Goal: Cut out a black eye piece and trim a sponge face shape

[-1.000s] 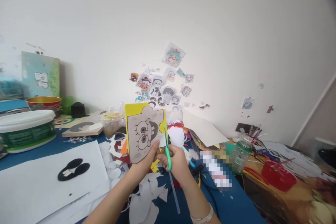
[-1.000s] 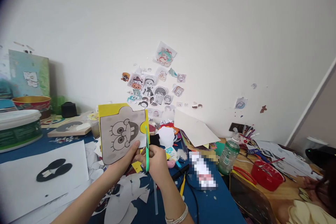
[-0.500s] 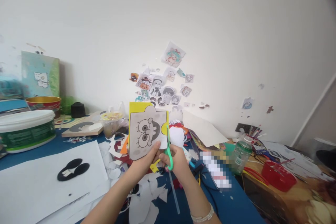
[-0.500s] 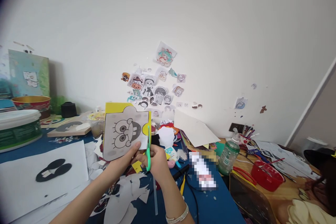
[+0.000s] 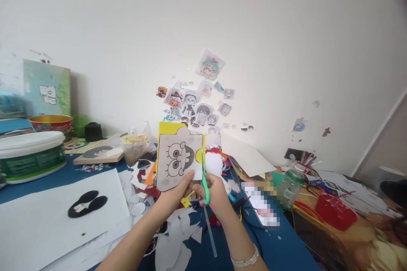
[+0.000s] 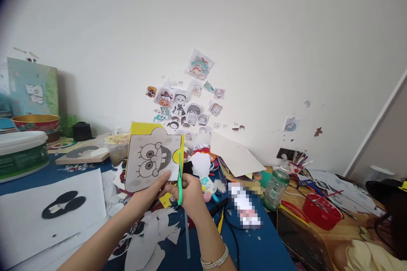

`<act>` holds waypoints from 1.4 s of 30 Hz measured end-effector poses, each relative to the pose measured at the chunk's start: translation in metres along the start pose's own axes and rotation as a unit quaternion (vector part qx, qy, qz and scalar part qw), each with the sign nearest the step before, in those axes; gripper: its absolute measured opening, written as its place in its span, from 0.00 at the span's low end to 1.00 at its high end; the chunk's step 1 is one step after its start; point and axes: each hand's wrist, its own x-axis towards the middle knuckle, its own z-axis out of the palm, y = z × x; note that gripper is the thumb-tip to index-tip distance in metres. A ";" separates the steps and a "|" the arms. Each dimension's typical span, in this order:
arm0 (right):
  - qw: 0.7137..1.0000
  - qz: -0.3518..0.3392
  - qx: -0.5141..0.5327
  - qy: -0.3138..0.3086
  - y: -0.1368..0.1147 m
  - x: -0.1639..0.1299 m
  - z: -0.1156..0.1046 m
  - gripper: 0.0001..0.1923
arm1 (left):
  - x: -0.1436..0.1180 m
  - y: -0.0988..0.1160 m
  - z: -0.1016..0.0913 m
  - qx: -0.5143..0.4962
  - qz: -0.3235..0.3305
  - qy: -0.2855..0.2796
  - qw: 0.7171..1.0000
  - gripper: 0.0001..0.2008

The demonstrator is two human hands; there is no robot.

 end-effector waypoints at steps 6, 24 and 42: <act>0.997 0.025 0.009 -0.073 0.004 0.000 -0.011 0.24 | 0.001 0.012 -0.017 0.023 -0.004 -0.190 0.981 0.22; 0.990 0.018 0.005 -0.137 -0.005 -0.005 -0.018 0.22 | 0.003 0.015 -0.024 0.027 -0.004 -0.240 0.970 0.23; 0.985 0.000 0.000 -0.171 -0.008 -0.007 -0.019 0.24 | 0.001 0.029 -0.031 0.045 -0.028 -0.282 0.958 0.23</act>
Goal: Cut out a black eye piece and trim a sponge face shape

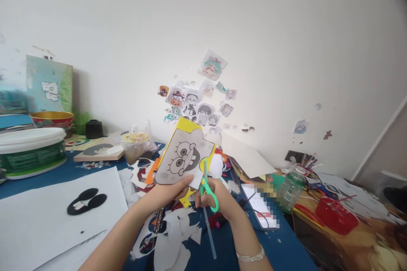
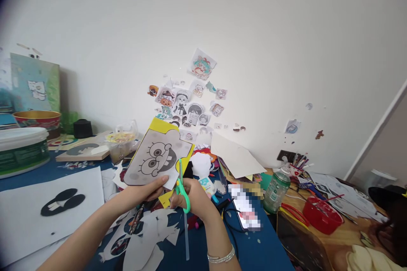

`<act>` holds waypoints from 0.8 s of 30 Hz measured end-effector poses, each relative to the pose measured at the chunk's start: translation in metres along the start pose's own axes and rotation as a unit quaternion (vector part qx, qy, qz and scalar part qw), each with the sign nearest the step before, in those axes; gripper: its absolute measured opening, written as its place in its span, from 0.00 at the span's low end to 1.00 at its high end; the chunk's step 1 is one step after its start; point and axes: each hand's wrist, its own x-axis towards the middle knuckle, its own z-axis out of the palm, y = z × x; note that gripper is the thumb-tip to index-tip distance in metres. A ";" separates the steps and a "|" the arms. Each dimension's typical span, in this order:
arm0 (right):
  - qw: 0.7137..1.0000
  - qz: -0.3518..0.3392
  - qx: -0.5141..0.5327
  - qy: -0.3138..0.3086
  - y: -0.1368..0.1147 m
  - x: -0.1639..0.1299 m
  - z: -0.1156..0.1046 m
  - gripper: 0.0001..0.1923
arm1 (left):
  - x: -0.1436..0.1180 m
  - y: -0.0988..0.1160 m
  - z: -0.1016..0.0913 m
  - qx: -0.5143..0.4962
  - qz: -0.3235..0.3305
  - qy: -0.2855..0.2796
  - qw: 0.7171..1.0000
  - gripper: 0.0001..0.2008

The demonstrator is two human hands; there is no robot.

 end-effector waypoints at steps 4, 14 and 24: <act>1.000 0.012 -0.016 0.020 0.005 0.001 -0.001 0.22 | 0.001 -0.003 0.000 -0.001 0.001 0.003 1.000 0.22; 1.000 0.002 -0.011 0.020 0.005 0.002 0.002 0.28 | 0.000 0.000 -0.001 -0.017 0.010 0.000 1.000 0.22; 1.000 -0.010 0.001 0.025 0.000 0.001 0.007 0.30 | 0.005 -0.010 0.004 -0.004 0.020 0.034 0.999 0.24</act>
